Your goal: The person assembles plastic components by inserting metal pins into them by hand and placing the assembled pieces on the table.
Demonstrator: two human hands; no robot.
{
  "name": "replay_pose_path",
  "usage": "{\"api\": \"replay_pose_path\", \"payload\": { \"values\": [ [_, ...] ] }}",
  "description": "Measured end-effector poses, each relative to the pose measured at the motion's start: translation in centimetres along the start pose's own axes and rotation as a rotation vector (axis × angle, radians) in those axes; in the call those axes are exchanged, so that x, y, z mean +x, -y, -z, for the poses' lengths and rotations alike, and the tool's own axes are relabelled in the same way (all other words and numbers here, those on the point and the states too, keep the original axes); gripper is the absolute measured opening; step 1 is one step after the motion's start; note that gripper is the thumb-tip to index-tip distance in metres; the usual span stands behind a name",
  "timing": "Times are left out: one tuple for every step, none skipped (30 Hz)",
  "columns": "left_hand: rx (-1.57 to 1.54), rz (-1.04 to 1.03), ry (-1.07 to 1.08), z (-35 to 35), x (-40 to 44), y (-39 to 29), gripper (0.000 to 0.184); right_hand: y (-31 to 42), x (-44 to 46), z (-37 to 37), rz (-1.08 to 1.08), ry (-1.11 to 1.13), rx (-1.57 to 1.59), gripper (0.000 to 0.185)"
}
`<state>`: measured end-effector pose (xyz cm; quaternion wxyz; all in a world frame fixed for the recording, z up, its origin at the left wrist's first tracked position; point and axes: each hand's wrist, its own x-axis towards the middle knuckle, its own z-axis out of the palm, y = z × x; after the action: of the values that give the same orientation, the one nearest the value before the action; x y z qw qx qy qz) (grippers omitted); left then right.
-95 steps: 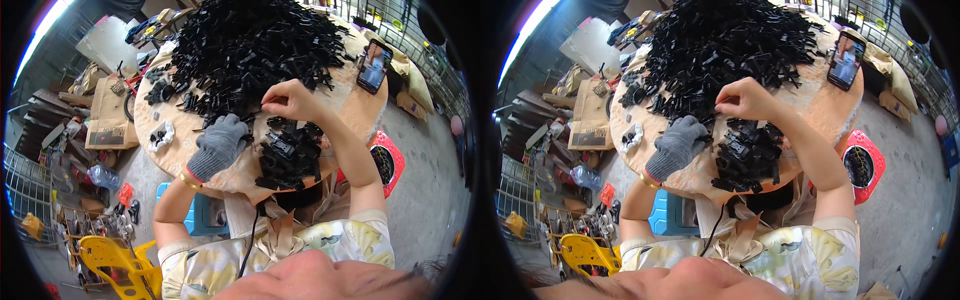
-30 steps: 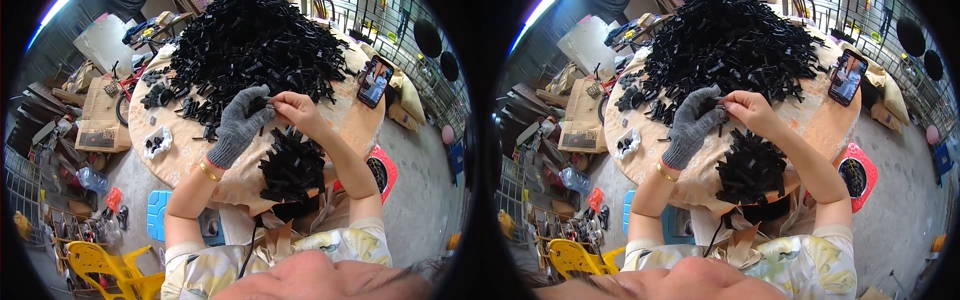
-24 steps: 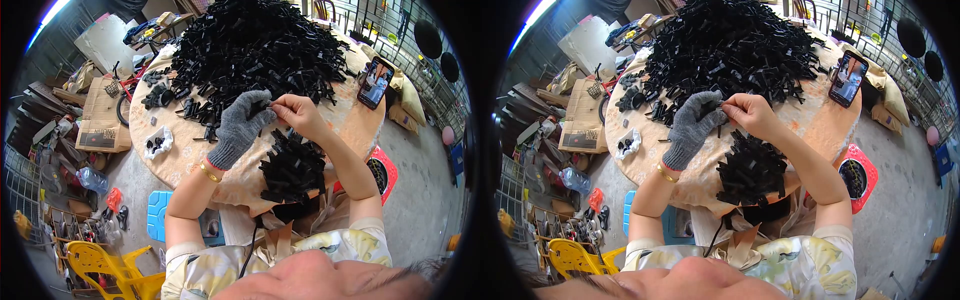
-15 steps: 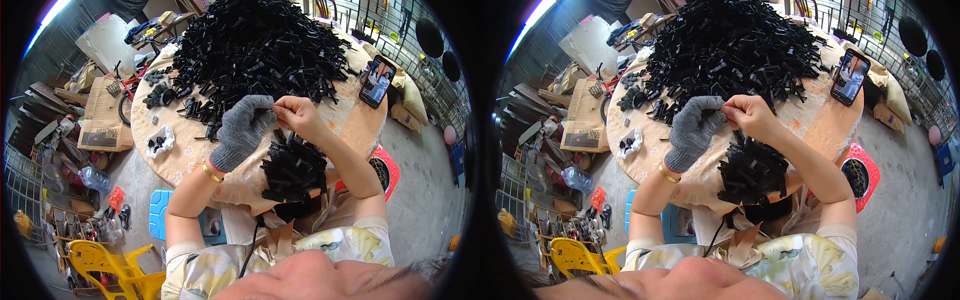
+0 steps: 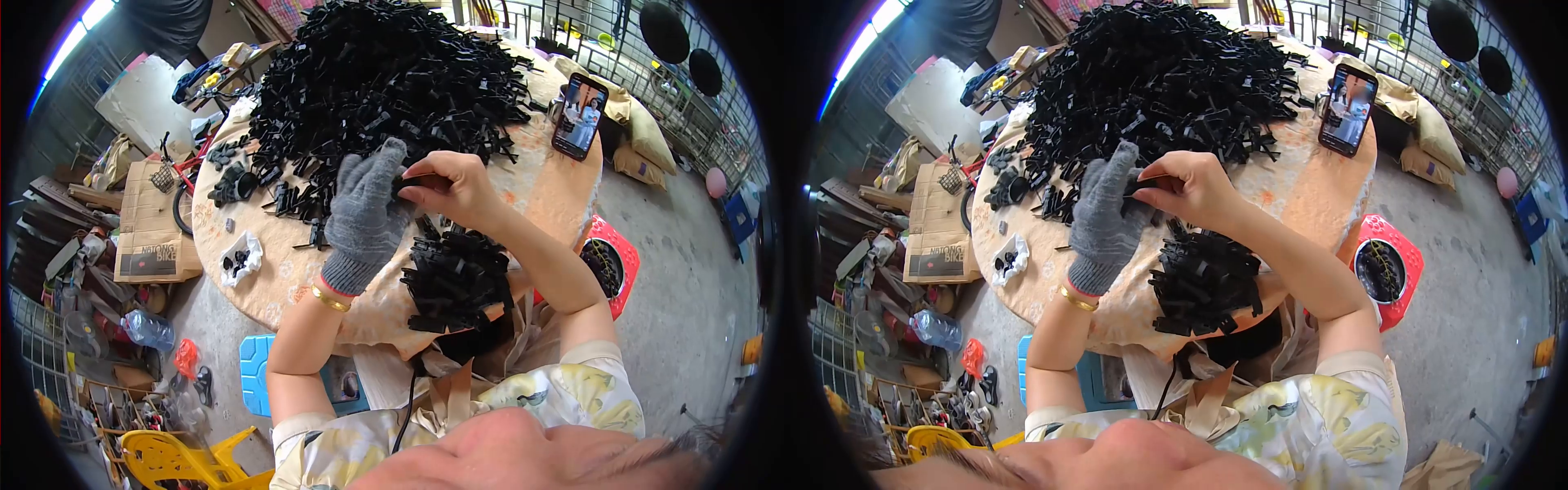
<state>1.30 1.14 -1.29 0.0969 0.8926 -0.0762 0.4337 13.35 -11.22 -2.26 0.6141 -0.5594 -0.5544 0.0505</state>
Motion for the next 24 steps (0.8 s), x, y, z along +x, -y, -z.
{"api": "replay_pose_path", "payload": {
  "values": [
    [0.070, -0.083, -0.036, 0.3, 0.5, -0.2, 0.069, 0.2, 0.2, 0.4, 0.098, -0.007, -0.055, 0.019],
    [0.068, -0.087, -0.037, 0.3, 0.7, -0.5, 0.069, 0.4, 0.2, 0.7, 0.099, -0.011, -0.058, 0.019],
    [-0.284, 0.071, -0.120, 0.2, 0.7, -0.8, 0.064, 0.4, 0.3, 1.1, -0.026, -0.060, 0.097, 0.018],
    [-0.636, 0.233, -0.202, 0.3, 0.7, -1.1, 0.059, 0.3, 0.4, 1.5, -0.151, -0.107, 0.252, 0.016],
    [-0.993, 0.496, -0.107, 1.0, 0.4, -1.2, 0.052, -0.1, 0.7, 1.8, -0.134, -0.124, 0.343, 0.014],
    [-0.994, 0.494, -0.107, 1.3, 0.3, -0.6, 0.052, -0.2, 0.7, 2.1, -0.133, -0.125, 0.342, 0.014],
    [-1.195, 0.594, 0.051, 1.5, 0.0, 0.1, 0.054, -0.2, 0.7, 2.5, -0.209, -0.035, 0.412, 0.016],
    [-1.392, 0.690, 0.218, 1.5, -0.1, 0.4, 0.057, -0.2, 0.7, 2.7, -0.285, 0.055, 0.481, 0.017],
    [-1.544, 0.743, 0.274, 1.7, 0.0, -0.2, 0.056, -0.3, 0.6, 2.2, -0.270, 0.099, 0.551, 0.019],
    [-1.546, 0.744, 0.274, 1.3, -0.1, -0.1, 0.056, -0.3, 0.6, 2.2, -0.272, 0.098, 0.550, 0.019],
    [-1.640, 0.682, 0.282, 0.8, -0.4, 0.1, 0.053, -0.4, 0.5, 2.2, -0.284, 0.146, 0.641, 0.019],
    [-1.732, 0.618, 0.289, 0.3, -0.6, 0.3, 0.049, -0.4, 0.5, 2.1, -0.296, 0.193, 0.733, 0.020],
    [-1.753, 0.581, 0.278, -0.2, -0.5, 0.3, 0.045, -0.5, 0.4, 2.0, -0.297, 0.193, 0.736, 0.020],
    [-1.750, 0.584, 0.278, -0.3, -0.5, 0.1, 0.045, -0.5, 0.4, 1.8, -0.309, 0.206, 0.727, 0.019],
    [-1.755, 0.606, 0.299, -0.3, -0.4, -0.1, 0.044, -0.4, 0.4, 1.7, -0.320, 0.219, 0.717, 0.018],
    [-1.761, 0.626, 0.319, -0.2, -0.3, -0.3, 0.044, -0.4, 0.4, 1.7, -0.331, 0.233, 0.705, 0.017],
    [-1.684, 0.665, 0.308, -0.1, -0.3, -0.4, 0.038, -0.5, 0.4, 1.7, -0.330, 0.234, 0.704, 0.017],
    [-1.683, 0.664, 0.305, 0.0, -0.2, -0.5, 0.038, -0.6, 0.4, 1.6, -0.247, 0.232, 0.624, 0.018],
    [-1.599, 0.719, 0.323, 0.1, -0.2, -0.5, 0.034, -0.6, 0.5, 1.5, -0.163, 0.231, 0.545, 0.019],
    [-1.511, 0.774, 0.338, 0.2, -0.1, -0.5, 0.030, -0.5, 0.5, 1.6, -0.161, 0.238, 0.547, 0.019],
    [-1.504, 0.776, 0.330, 0.3, -0.2, -0.6, 0.030, -0.2, 0.5, 1.8, -0.206, 0.237, 0.517, 0.021],
    [-1.452, 0.804, 0.260, 0.3, -0.2, -0.7, 0.026, 0.1, 0.6, 1.8, -0.251, 0.237, 0.488, 0.022],
    [-1.399, 0.830, 0.190, 0.3, -0.3, -0.8, 0.021, 0.4, 0.6, 1.3, -0.257, 0.134, 0.427, 0.017],
    [-1.344, 0.855, 0.121, 0.2, -0.3, -0.8, 0.017, 0.1, 0.6, 1.3, -0.253, 0.143, 0.434, 0.017]
  ]
}}
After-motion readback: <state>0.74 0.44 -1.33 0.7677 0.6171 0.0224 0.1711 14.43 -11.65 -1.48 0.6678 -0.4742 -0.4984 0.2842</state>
